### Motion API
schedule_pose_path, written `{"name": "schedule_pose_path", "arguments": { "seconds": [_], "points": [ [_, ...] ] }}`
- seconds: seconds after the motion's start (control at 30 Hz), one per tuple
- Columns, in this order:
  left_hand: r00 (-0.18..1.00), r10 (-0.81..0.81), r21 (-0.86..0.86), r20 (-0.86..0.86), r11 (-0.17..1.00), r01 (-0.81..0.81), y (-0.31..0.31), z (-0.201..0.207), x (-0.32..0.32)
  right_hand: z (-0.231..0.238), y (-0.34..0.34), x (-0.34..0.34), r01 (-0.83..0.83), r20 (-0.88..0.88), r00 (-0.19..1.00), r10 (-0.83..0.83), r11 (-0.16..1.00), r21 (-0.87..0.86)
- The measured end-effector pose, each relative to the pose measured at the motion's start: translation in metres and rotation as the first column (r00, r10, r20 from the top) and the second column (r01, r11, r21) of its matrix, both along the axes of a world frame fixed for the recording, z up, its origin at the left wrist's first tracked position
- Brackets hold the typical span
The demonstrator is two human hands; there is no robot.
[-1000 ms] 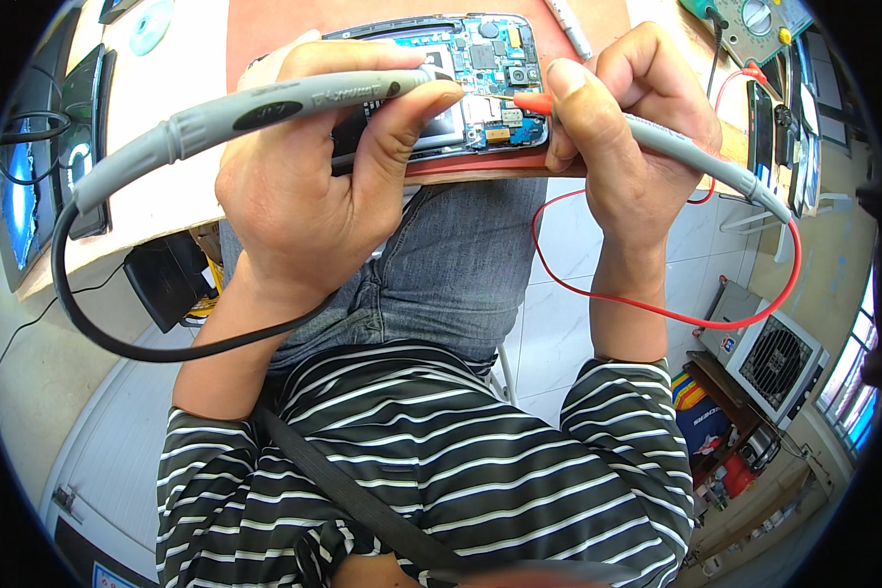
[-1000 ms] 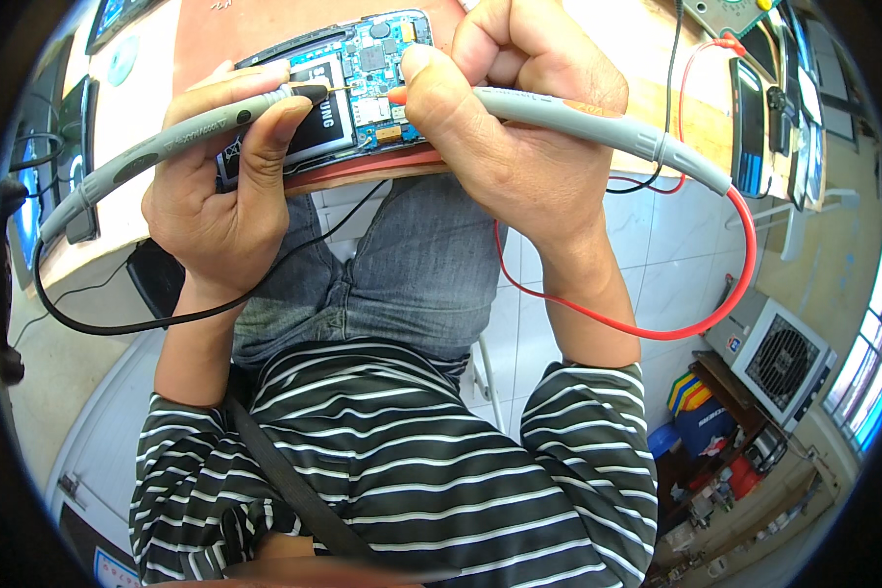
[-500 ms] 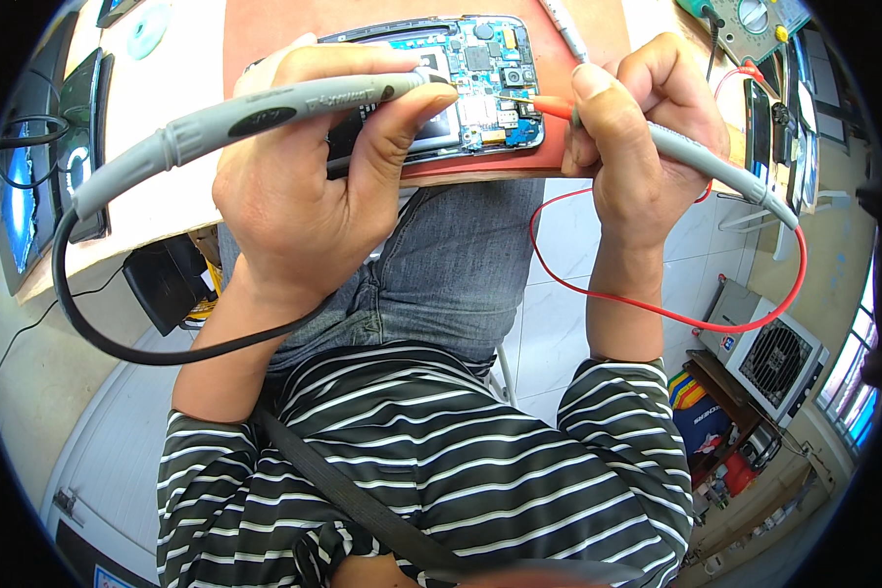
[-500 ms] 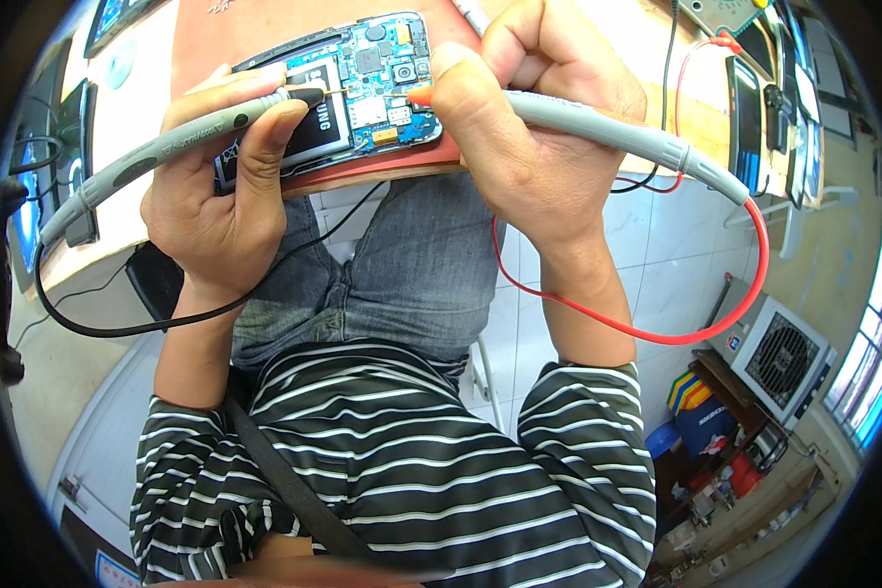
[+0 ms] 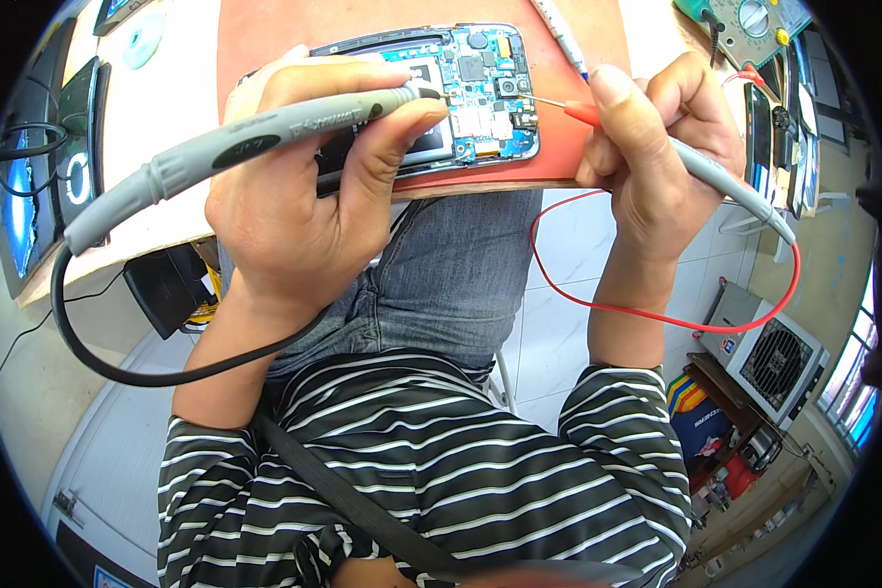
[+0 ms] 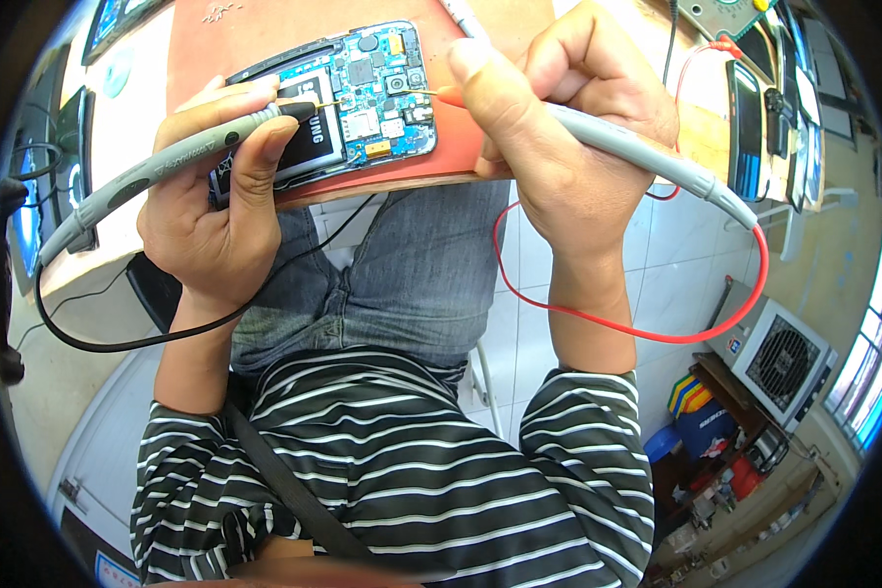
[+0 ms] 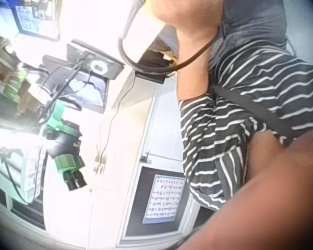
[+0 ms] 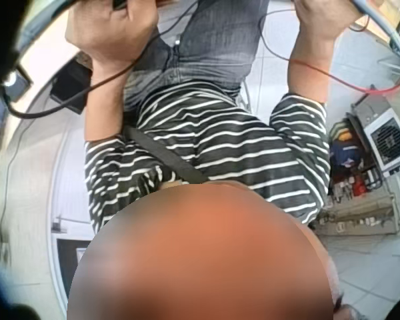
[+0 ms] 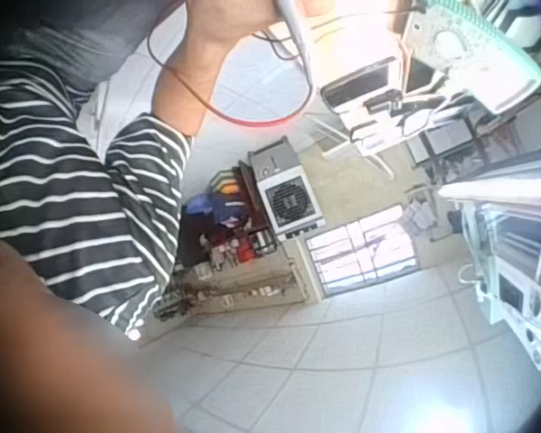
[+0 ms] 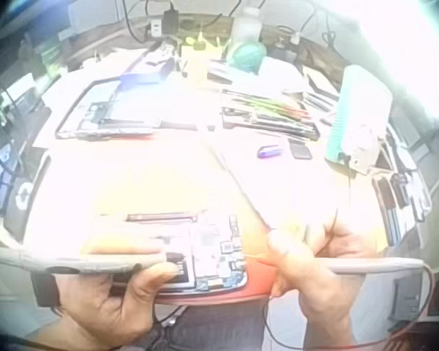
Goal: The person uses a multimeter to test points on a disassembled mobile phone motherboard. They hold the phone steady with one hand and move the multimeter probes across various components on the circuit board with the other hand.
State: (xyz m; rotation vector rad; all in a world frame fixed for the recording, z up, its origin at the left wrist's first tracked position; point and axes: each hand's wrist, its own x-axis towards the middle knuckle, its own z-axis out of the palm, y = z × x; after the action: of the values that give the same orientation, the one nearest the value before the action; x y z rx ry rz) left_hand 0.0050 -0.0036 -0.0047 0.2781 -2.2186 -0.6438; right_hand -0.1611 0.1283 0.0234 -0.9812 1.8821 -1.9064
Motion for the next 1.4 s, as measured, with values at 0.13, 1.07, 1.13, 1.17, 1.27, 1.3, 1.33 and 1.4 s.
{"name": "schedule_pose_path", "arguments": {
  "seconds": [0.13, 1.07, 1.13, 1.17, 1.27, 1.3, 1.33, 1.4],
  "points": [
    [1.000, 0.006, -0.005, 0.026, 1.000, -0.006, 0.0010, 0.0016, 0.0004, -0.0026, 0.0021, -0.0027, -0.007, -0.017, 1.000, 0.007, 1.000, -0.002],
    [0.998, 0.009, 0.028, 0.059, 1.000, -0.010, 0.0016, 0.0013, 0.0029, -0.0068, 0.0032, -0.0033, -0.035, -0.112, 0.993, 0.041, 0.998, 0.056],
    [0.999, -0.004, -0.001, 0.043, 1.000, 0.004, -0.0001, 0.0008, 0.0022, -0.0067, 0.0034, -0.0027, -0.026, -0.110, 0.993, 0.033, 0.997, 0.068],
    [0.999, -0.007, -0.002, 0.041, 1.000, 0.007, -0.0002, 0.0008, 0.0023, -0.0065, 0.0036, -0.0024, -0.021, -0.109, 0.994, 0.029, 0.997, 0.074],
    [0.999, -0.025, 0.028, 0.035, 0.999, 0.024, -0.0004, 0.0009, 0.0022, -0.0061, 0.0030, -0.0030, -0.027, -0.121, 0.992, 0.035, 0.997, 0.067],
    [0.999, -0.026, 0.026, 0.036, 0.999, 0.025, -0.0006, 0.0009, 0.0021, -0.0063, 0.0024, -0.0032, -0.031, -0.126, 0.991, 0.039, 0.998, 0.062],
    [0.999, -0.009, 0.015, 0.042, 1.000, 0.009, 0.0008, 0.0011, 0.0023, -0.0058, 0.0025, -0.0034, -0.035, -0.122, 0.992, 0.043, 0.997, 0.063],
    [0.999, -0.008, 0.005, 0.037, 1.000, 0.008, 0.0009, 0.0013, 0.0021, -0.0053, 0.0028, -0.0034, -0.038, -0.117, 0.992, 0.045, 0.998, 0.057]
  ]
}}
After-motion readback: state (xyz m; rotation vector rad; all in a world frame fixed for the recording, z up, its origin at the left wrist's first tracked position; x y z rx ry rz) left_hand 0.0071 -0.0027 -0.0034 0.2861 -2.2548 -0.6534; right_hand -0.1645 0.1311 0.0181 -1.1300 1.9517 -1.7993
